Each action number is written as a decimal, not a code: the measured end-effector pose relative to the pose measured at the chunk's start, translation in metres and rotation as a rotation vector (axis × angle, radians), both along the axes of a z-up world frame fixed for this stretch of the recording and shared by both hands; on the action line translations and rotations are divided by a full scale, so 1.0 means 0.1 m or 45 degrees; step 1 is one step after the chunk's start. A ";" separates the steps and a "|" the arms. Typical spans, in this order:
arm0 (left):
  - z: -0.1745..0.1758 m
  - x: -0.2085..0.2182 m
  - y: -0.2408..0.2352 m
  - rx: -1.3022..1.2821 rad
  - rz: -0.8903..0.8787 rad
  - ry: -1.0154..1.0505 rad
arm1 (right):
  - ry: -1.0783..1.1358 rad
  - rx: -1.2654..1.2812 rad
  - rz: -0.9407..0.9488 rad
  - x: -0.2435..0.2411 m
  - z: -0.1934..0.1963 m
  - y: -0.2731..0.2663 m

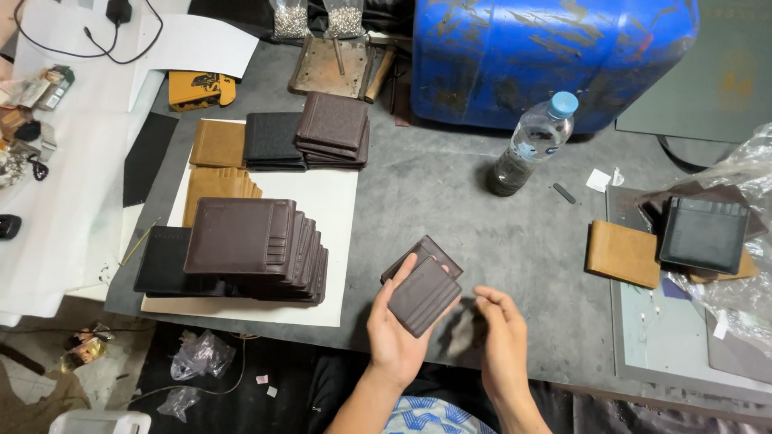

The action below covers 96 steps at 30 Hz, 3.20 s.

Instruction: Inspecting and cleaning leather wallets at a finishing station

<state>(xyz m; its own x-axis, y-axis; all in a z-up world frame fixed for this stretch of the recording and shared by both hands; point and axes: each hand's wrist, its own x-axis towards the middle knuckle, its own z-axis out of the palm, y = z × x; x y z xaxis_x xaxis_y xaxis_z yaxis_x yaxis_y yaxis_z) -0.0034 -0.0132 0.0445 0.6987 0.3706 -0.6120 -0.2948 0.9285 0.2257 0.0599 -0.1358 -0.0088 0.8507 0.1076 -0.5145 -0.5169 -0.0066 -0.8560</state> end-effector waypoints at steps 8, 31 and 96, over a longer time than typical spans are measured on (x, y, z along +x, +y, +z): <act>-0.46 0.01 -0.19 0.215 -0.021 -0.294 | -1.059 -0.206 0.475 -0.30 -0.01 0.10; -0.61 0.02 -0.15 1.034 -0.055 0.751 | -0.434 0.013 0.648 0.11 -0.18 -0.34; -0.82 -0.30 0.48 2.601 -0.421 0.700 | -0.156 -0.399 0.484 0.51 0.19 0.45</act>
